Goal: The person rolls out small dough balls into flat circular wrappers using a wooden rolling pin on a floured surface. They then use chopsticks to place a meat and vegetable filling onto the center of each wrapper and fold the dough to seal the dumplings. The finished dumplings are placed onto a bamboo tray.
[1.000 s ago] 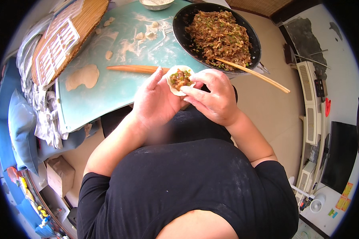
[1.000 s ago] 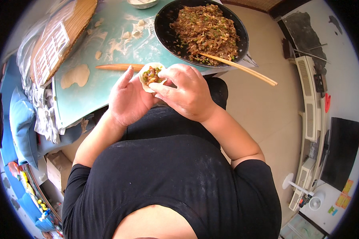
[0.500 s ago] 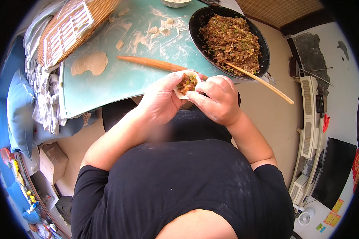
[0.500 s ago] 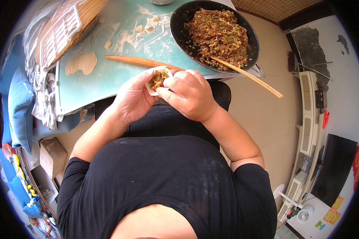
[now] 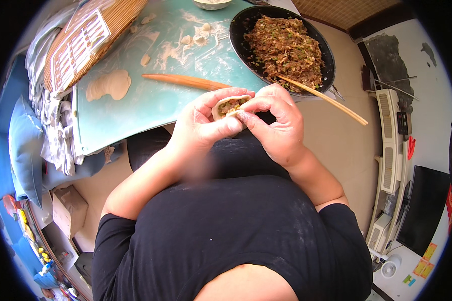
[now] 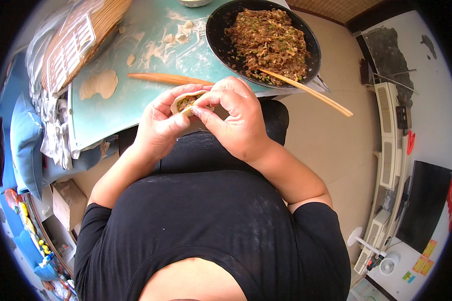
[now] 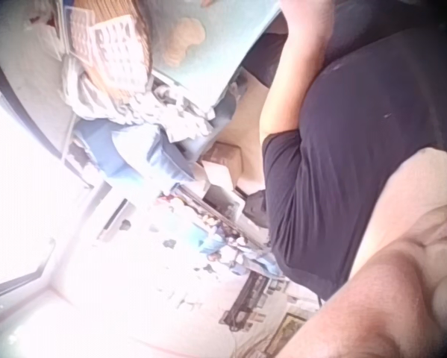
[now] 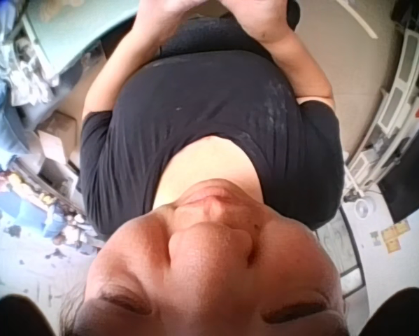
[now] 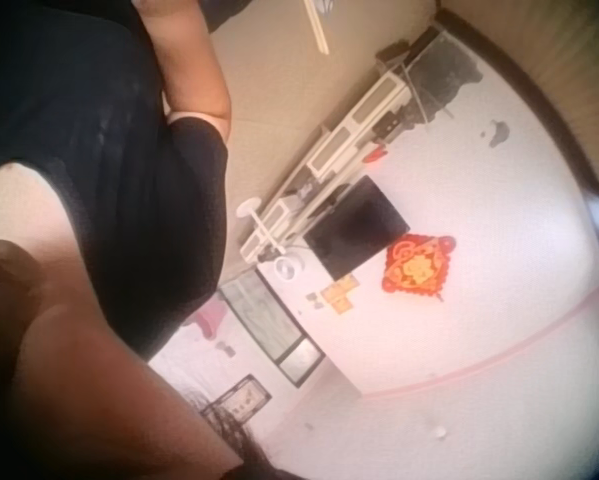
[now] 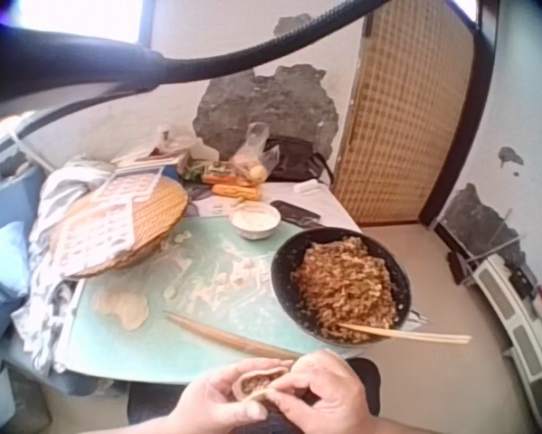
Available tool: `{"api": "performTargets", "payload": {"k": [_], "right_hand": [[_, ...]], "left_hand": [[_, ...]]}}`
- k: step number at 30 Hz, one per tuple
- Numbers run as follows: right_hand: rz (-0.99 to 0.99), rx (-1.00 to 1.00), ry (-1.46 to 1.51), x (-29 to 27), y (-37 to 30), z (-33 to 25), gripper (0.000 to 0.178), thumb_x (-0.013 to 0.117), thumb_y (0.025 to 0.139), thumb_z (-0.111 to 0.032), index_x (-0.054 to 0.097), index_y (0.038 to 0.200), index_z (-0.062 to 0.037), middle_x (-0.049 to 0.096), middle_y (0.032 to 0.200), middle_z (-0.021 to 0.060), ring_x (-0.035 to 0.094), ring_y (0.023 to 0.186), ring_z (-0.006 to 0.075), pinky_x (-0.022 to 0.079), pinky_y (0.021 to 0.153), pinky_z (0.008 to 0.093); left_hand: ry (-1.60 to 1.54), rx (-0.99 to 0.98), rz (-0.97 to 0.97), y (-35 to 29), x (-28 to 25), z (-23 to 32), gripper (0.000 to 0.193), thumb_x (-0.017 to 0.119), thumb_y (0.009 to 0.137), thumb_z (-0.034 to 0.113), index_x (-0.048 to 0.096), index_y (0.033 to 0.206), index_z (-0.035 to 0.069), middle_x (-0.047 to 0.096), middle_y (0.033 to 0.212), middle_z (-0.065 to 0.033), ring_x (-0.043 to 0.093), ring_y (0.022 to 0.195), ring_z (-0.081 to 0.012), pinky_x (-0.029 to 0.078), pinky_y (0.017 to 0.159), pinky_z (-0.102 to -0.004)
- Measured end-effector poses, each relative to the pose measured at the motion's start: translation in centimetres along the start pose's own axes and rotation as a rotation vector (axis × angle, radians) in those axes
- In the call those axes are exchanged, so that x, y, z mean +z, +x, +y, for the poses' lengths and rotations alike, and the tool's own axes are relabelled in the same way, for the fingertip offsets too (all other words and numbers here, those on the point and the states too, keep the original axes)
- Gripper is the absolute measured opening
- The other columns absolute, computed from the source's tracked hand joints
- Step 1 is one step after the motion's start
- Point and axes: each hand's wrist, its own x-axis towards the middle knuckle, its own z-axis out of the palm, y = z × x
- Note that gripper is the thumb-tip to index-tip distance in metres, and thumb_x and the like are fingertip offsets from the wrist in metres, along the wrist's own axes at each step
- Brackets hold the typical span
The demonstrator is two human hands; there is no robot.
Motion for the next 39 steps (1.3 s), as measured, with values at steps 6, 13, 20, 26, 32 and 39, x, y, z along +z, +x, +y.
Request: {"api": "performTargets", "payload": {"k": [6,13,20,26,32,39], "right_hand": [[0.005,-0.052,-0.081,-0.4,0.1,-0.6,0.017,0.070,0.068,0.001,0.062,0.082,-0.0054,0.053,0.078,0.0066,0.051,0.072,0.0212,0.042,0.065,0.0301],[-0.004,-0.128,-0.112,-0.9,0.9,-0.9,0.019,0.071,0.066,-0.003,0.063,0.083,-0.0067,0.053,0.078,0.0066,0.050,0.073,0.0228,0.042,0.066,0.0320],[-0.103,-0.168,-0.197,-1.4,1.1,-0.9,0.016,0.070,0.066,-0.003,0.064,0.081,-0.0067,0.054,0.079,0.0057,0.051,0.072,0.0233,0.042,0.066,0.0328],[-0.035,-0.331,-0.294,-0.6,1.1,-0.5,0.017,0.070,0.063,-0.001,0.063,0.078,-0.0051,0.056,0.080,0.0053,0.051,0.071,0.0234,0.042,0.065,0.0331],[-0.014,-0.326,-0.332,-0.4,0.9,0.2,0.017,0.069,0.064,-0.006,0.062,0.080,-0.0064,0.056,0.082,0.0036,0.051,0.074,0.0223,0.040,0.067,0.0331],[-0.022,-0.399,-0.463,-0.3,1.1,-0.3,0.019,0.068,0.065,-0.003,0.064,0.083,-0.0056,0.056,0.081,0.0041,0.051,0.072,0.0227,0.040,0.065,0.0329]], "left_hand": [[0.158,0.055,-0.048,-0.2,0.0,0.1,0.041,0.064,0.082,0.002,0.050,0.120,-0.002,0.055,0.120,-0.0107,0.053,0.107,-0.0154,0.044,0.092,-0.0295],[0.314,0.150,-0.081,-0.6,-0.3,-0.4,0.051,0.060,0.083,-0.004,0.040,0.130,-0.001,0.051,0.124,-0.0140,0.053,0.109,-0.0170,0.044,0.093,-0.0307],[0.350,0.216,-0.102,-0.4,-0.2,-0.5,0.060,0.059,0.084,-0.003,0.032,0.136,0.005,0.052,0.124,-0.0135,0.051,0.110,-0.0162,0.044,0.093,-0.0294],[0.410,0.189,-0.033,-0.5,-0.3,-0.8,0.053,0.064,0.080,-0.002,0.042,0.129,0.003,0.057,0.116,-0.0114,0.055,0.104,-0.0145,0.046,0.088,-0.0277],[0.547,0.064,0.105,-0.6,-1.0,-0.6,0.039,0.066,0.079,-0.003,0.054,0.115,-0.002,0.059,0.109,-0.0077,0.058,0.098,-0.0131,0.048,0.086,-0.0258],[0.544,0.106,0.116,-0.4,-1.6,-1.3,0.039,0.066,0.078,-0.004,0.054,0.115,-0.003,0.060,0.108,-0.0072,0.058,0.096,-0.0119,0.048,0.084,-0.0255]]}}
